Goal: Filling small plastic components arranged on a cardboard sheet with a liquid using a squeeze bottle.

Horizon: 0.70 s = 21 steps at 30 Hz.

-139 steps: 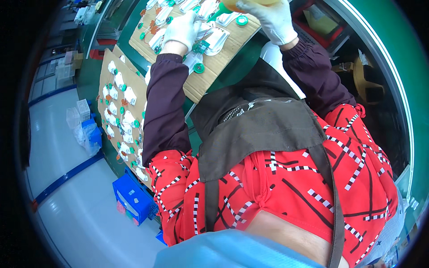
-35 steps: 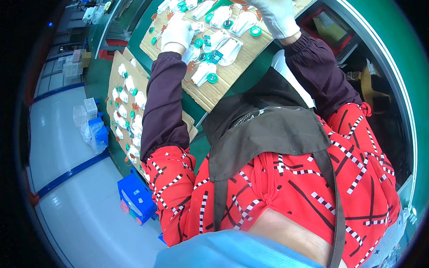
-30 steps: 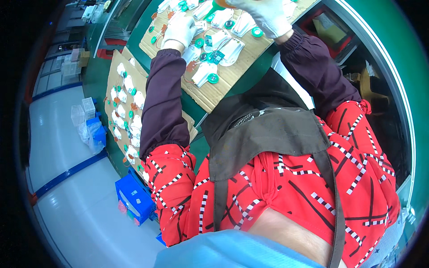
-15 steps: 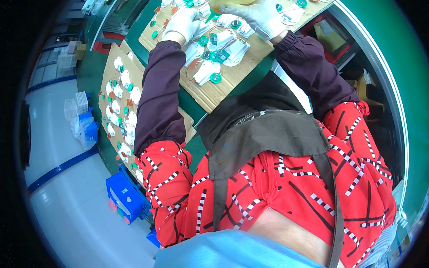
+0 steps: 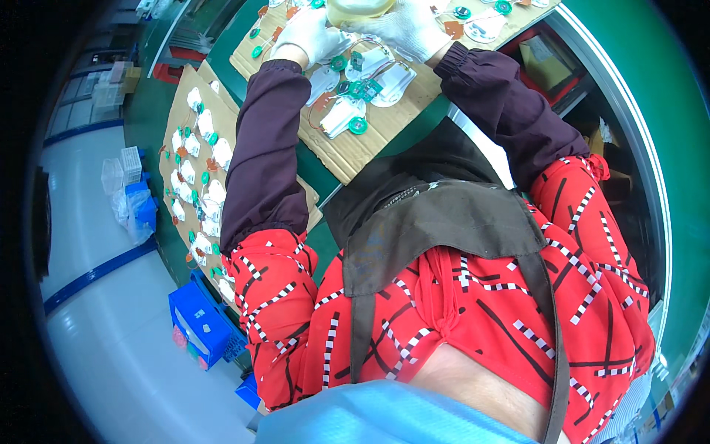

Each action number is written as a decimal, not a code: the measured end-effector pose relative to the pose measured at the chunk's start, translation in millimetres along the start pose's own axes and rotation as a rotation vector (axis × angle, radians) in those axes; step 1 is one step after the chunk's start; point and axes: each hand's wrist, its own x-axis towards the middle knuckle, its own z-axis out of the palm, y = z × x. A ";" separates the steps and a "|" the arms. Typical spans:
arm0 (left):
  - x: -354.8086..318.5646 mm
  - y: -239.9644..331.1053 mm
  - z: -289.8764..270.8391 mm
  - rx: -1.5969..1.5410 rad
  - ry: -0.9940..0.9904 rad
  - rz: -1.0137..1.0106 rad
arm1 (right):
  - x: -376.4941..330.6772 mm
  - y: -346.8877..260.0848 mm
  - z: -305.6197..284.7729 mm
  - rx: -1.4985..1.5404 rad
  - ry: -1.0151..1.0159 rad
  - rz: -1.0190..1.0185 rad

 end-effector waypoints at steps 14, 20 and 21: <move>7.0 -19.7 29.2 0.137 0.083 0.001 | -3.5 -0.3 7.2 -0.083 -0.037 0.101; 9.5 -23.4 33.3 0.202 0.032 -0.018 | -2.6 -16.2 4.7 0.028 -0.097 0.042; 9.4 -21.5 30.9 0.199 0.001 -0.046 | -3.2 -18.6 5.2 0.027 -0.096 0.043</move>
